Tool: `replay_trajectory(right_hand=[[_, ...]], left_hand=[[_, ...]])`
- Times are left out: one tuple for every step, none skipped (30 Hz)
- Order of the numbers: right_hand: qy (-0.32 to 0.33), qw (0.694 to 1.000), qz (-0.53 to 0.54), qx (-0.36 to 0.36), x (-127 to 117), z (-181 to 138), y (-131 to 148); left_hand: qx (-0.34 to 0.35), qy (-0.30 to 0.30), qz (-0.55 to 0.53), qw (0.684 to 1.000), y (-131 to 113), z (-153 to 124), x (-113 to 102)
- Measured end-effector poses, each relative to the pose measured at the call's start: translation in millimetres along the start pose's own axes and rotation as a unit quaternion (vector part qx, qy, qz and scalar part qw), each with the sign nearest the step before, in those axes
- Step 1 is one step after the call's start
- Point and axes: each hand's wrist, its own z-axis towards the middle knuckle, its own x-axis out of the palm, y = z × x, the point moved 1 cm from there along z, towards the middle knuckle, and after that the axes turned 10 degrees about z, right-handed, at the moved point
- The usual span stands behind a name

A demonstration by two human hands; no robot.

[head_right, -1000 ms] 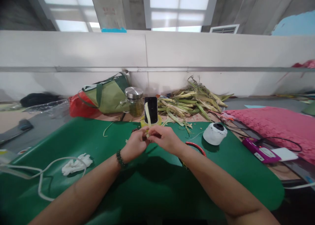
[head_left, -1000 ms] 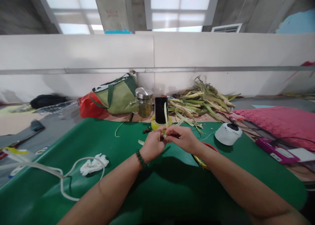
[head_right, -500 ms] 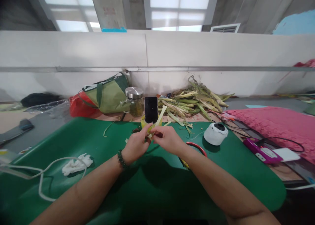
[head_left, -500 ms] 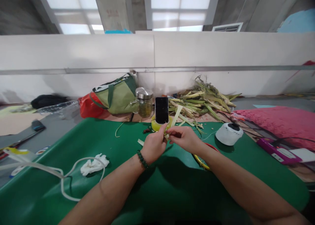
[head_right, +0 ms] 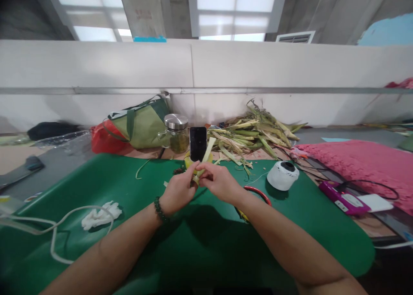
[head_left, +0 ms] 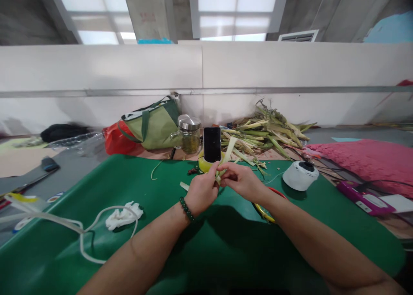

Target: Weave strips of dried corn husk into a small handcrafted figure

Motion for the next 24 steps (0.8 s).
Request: replay_trajectory(right_hand=[[-0.001, 1.000, 0.000, 0.000, -0.6, 0.4, -0.2], [0.002, 1.000, -0.002, -0.003, -1.1, 0.6, 0.0], [0.006, 1.000, -0.009, -0.011, -1.5, 0.6, 0.5], [0.010, 0.999, -0.024, -0.023, -1.9, 0.5, 1.4], [0.014, 0.998, -0.048, -0.040, -2.2, 0.2, 2.3], [0.016, 0.995, -0.078, -0.058, -2.3, -0.1, 3.3], [0.017, 0.991, -0.111, -0.078, -2.3, -0.5, 4.1], [0.019, 0.985, -0.142, -0.097, -2.2, -0.8, 4.7], [0.022, 0.979, -0.168, -0.114, -1.8, -1.0, 5.1], [0.024, 0.974, -0.188, -0.128, -1.4, -1.2, 5.3], [0.024, 0.969, -0.202, -0.139, -0.9, -1.4, 5.2], [0.021, 0.966, -0.211, -0.148, -0.3, -1.6, 5.2], [0.016, 0.964, -0.217, -0.155, 0.2, -1.8, 5.1], [0.010, 0.962, -0.222, -0.162, 0.7, -2.1, 5.1], [0.004, 0.959, -0.227, -0.170, 1.2, -2.4, 5.4], [0.002, 0.956, -0.233, -0.179, 1.6, -2.8, 6.0], [0.003, 0.952, -0.240, -0.189, 1.8, -3.2, 7.0], [0.006, 0.949, -0.246, -0.198, 1.9, -3.7, 8.4], [0.013, 0.946, -0.250, -0.206, 1.7, -4.2, 10.1], [0.022, 0.944, -0.252, -0.212, 1.5, -4.6, 12.0], [0.035, 0.943, -0.253, -0.215, 1.3, -4.9, 13.9], [0.050, 0.942, -0.254, -0.214, 1.1, -5.2, 15.5], [0.062, 0.941, -0.256, -0.210, 1.1, -5.3, 16.6], [0.066, 0.941, -0.261, -0.203, 1.1, -5.1, 16.8]], left_hand=[[-0.001, 0.003, 0.003, 1.000, -0.8, -0.4, -0.1], [0.000, 0.006, 0.005, 1.000, -1.5, -0.8, -0.2], [0.001, 0.008, 0.005, 1.000, -2.0, -1.1, -0.1], [0.004, 0.008, 0.003, 1.000, -2.2, -1.3, 0.2], [0.008, 0.006, 0.000, 1.000, -2.2, -1.5, 0.8], [0.013, 0.003, -0.006, 1.000, -1.9, -1.7, 1.5], [0.017, -0.003, -0.014, 1.000, -1.3, -1.7, 2.3], [0.022, -0.009, -0.024, 0.999, -0.6, -1.7, 3.1], [0.026, -0.018, -0.036, 0.999, 0.1, -1.5, 3.8], [0.030, -0.025, -0.052, 0.998, 0.8, -1.3, 4.3], [0.033, -0.032, -0.070, 0.996, 1.5, -1.1, 4.5], [0.034, -0.035, -0.091, 0.995, 1.9, -0.8, 4.5], [0.034, -0.036, -0.113, 0.992, 2.2, -0.5, 4.2], [0.034, -0.034, -0.135, 0.990, 2.4, -0.3, 3.8], [0.035, -0.033, -0.156, 0.987, 2.4, -0.2, 3.4], [0.036, -0.032, -0.175, 0.983, 2.4, -0.1, 3.0], [0.038, -0.031, -0.188, 0.981, 2.4, -0.1, 2.7], [0.040, -0.031, -0.197, 0.979, 2.5, -0.1, 2.7], [0.041, -0.031, -0.199, 0.979, 2.6, -0.1, 2.8], [0.041, -0.030, -0.196, 0.979, 2.9, -0.1, 3.0], [0.041, -0.031, -0.189, 0.981, 3.2, -0.1, 3.4], [0.044, -0.032, -0.180, 0.982, 3.4, -0.1, 3.7], [0.049, -0.033, -0.170, 0.984, 3.6, -0.1, 3.9], [0.054, -0.034, -0.161, 0.985, 3.6, -0.1, 4.1]])
